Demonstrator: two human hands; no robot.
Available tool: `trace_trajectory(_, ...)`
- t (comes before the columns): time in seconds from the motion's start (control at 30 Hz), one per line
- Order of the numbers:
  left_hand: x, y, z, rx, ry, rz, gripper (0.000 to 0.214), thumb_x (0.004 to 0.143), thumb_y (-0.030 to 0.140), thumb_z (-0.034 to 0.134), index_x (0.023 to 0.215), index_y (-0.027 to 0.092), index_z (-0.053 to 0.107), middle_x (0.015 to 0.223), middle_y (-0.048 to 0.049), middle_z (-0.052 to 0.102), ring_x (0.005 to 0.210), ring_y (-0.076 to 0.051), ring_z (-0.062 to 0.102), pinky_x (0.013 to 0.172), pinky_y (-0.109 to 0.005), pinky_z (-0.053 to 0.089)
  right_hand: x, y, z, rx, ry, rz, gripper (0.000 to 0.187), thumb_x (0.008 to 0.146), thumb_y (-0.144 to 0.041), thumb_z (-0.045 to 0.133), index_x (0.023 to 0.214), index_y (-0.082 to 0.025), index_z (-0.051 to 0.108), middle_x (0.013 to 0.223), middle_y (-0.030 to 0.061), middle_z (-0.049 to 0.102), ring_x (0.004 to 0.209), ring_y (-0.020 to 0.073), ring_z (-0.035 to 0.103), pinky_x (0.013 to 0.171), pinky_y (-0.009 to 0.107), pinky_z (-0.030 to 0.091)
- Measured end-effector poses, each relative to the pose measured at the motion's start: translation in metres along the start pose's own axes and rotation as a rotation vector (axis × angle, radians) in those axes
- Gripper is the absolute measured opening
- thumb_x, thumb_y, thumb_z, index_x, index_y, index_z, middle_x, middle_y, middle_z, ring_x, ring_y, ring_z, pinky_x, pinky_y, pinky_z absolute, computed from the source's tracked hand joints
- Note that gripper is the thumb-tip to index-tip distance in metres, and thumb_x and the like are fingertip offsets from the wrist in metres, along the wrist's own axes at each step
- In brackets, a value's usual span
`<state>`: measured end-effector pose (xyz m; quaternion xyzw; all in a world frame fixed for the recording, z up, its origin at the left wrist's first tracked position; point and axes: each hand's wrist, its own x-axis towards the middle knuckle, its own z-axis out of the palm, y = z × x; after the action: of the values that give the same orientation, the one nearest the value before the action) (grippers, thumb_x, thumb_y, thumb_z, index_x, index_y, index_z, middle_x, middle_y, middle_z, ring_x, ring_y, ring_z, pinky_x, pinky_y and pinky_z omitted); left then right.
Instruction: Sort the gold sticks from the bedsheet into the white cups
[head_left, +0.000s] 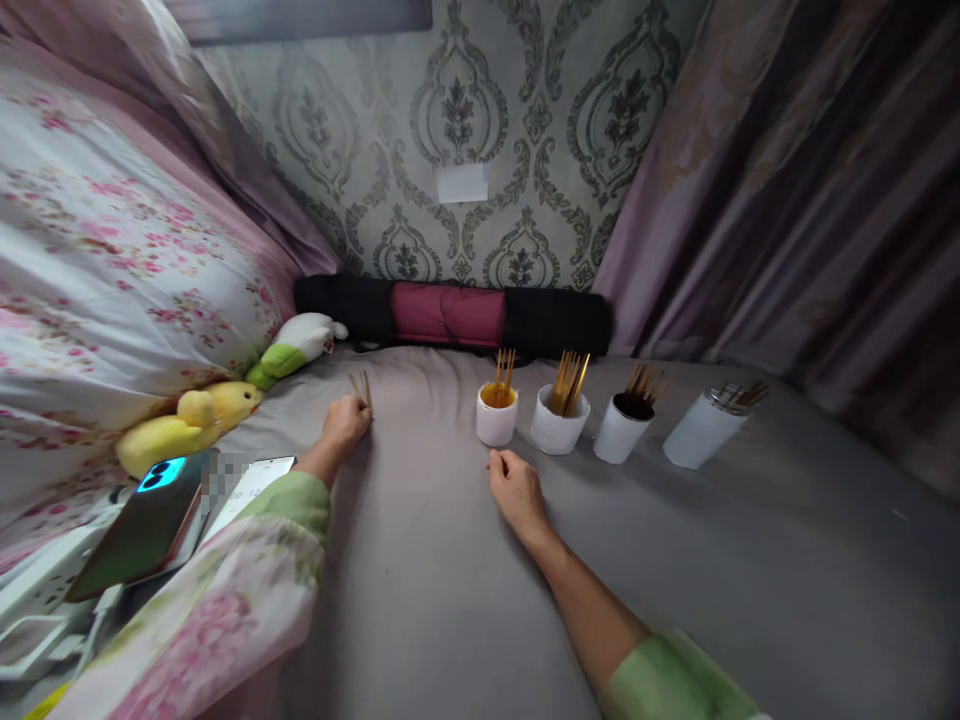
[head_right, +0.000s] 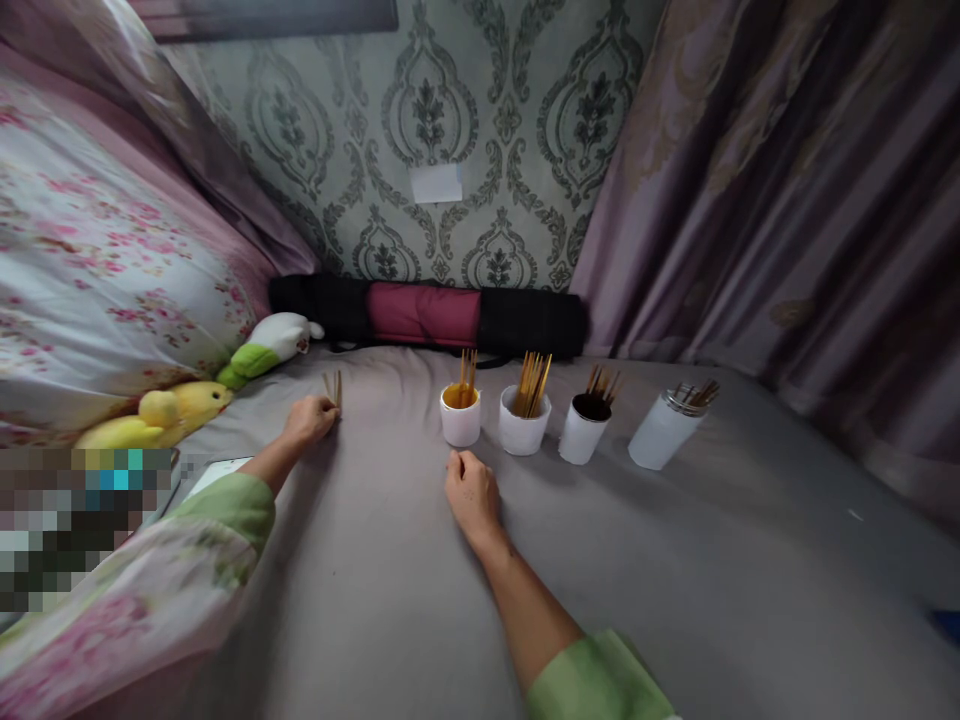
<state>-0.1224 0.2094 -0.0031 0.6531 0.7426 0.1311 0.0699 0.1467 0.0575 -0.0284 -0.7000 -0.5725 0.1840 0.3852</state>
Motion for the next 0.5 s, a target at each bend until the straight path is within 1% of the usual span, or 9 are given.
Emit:
trace_trajectory(0.3,-0.0003,-0.0007,-0.0011,-0.036,0.016,-0.014,0.028,0.074,0.029,0.048,0.088,0.016,0.068,0.09,-0.0138,0.067,0.091,-0.026,0.059,0.074,-0.029,0.043,0.0011,-0.0004,0.001,-0.012,-0.009,0.013,0.033,0.086,-0.032,0.036,0.074,-0.018,0.064,0.073,0.0065,0.068,0.067,0.0144,0.059,0.059,0.022,0.033)
trace_trajectory(0.5,-0.0002,-0.0015,-0.0025,-0.076,0.013,-0.05,0.027,0.073,0.03,0.049,0.086,0.016,0.068,0.088,-0.0129,0.067,0.089,-0.025,0.06,0.072,-0.029,0.043,0.0002,-0.0005,0.0,0.0,-0.011,0.006,0.034,0.086,-0.033,0.035,0.074,-0.019,0.063,0.07,0.0049,0.067,0.062,0.0134,0.057,0.057,0.021,0.032)
